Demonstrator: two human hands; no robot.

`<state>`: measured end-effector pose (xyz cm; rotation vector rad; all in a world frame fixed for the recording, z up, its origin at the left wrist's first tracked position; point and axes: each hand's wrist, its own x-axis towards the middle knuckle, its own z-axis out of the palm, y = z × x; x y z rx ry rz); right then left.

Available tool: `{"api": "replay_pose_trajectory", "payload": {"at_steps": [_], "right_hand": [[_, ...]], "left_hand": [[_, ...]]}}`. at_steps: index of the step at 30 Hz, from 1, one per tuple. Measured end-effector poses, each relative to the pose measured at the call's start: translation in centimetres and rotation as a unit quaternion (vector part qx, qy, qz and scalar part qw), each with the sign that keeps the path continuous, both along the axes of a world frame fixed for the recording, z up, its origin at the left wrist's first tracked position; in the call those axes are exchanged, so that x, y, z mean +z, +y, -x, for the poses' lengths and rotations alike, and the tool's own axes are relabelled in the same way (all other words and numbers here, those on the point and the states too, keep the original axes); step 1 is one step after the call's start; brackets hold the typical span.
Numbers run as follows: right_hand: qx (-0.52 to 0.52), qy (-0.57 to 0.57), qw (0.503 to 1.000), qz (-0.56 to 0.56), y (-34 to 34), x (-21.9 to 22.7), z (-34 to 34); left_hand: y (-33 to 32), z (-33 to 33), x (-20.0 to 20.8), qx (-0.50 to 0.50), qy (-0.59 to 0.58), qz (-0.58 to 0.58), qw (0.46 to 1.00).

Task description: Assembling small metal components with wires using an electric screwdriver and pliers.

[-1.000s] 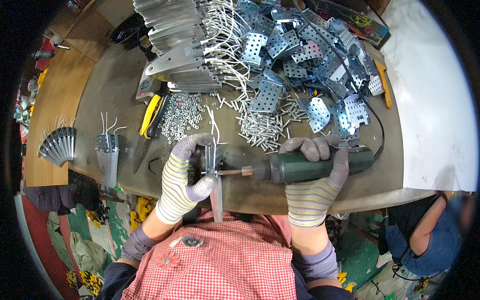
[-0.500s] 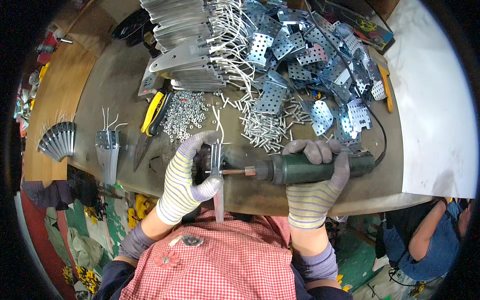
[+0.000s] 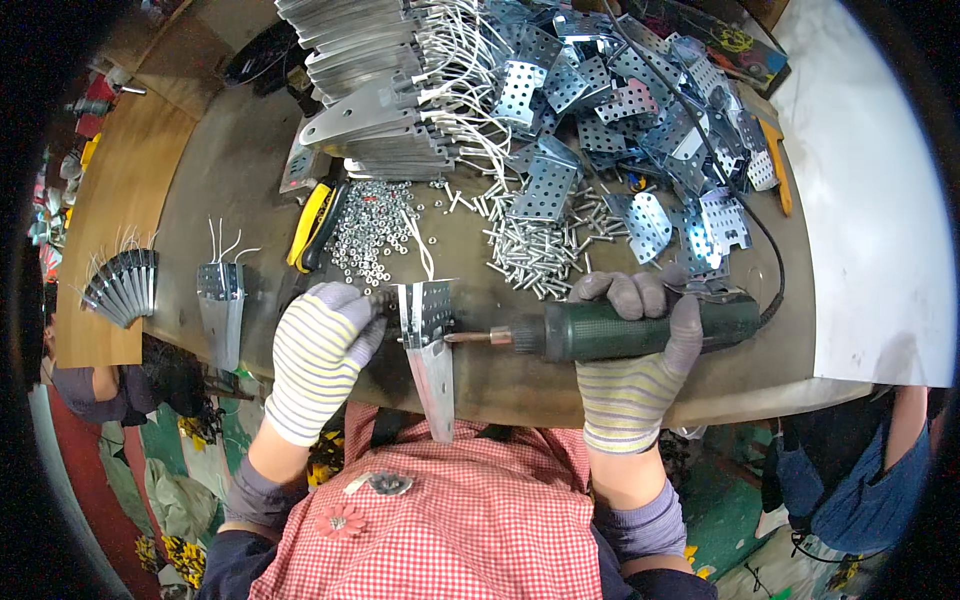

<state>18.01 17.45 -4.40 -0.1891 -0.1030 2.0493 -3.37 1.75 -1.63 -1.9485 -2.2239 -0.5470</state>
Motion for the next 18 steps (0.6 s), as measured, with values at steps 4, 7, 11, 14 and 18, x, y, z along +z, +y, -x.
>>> {"api": "replay_pose_trajectory", "payload": {"at_steps": [4, 7, 11, 14, 18], "right_hand": [[-0.003, 0.016, 1.0, 0.004, 0.3, 0.0, -0.2], [-0.005, 0.023, 1.0, -0.001, 0.2, -0.2, -0.2], [-0.004, 0.038, 0.999, -0.005, 0.2, -0.3, -0.1], [-0.008, 0.014, 1.0, -0.012, 0.2, -0.1, -0.1], [-0.017, 0.03, 0.999, 0.022, 0.3, 0.1, -0.1]], "left_hand": [[1.1, 0.4, 0.7, -0.069, 0.129, 0.1, 0.984], [1.3, 1.2, -0.1, -0.089, 0.111, 0.109, 0.984], [1.6, 1.5, 0.5, -0.125, 0.138, 0.137, 0.973], [1.9, 1.7, 0.0, -0.118, 0.109, 0.126, 0.979], [1.8, 0.8, 0.5, -0.078, -0.099, 0.018, 0.992]]}}
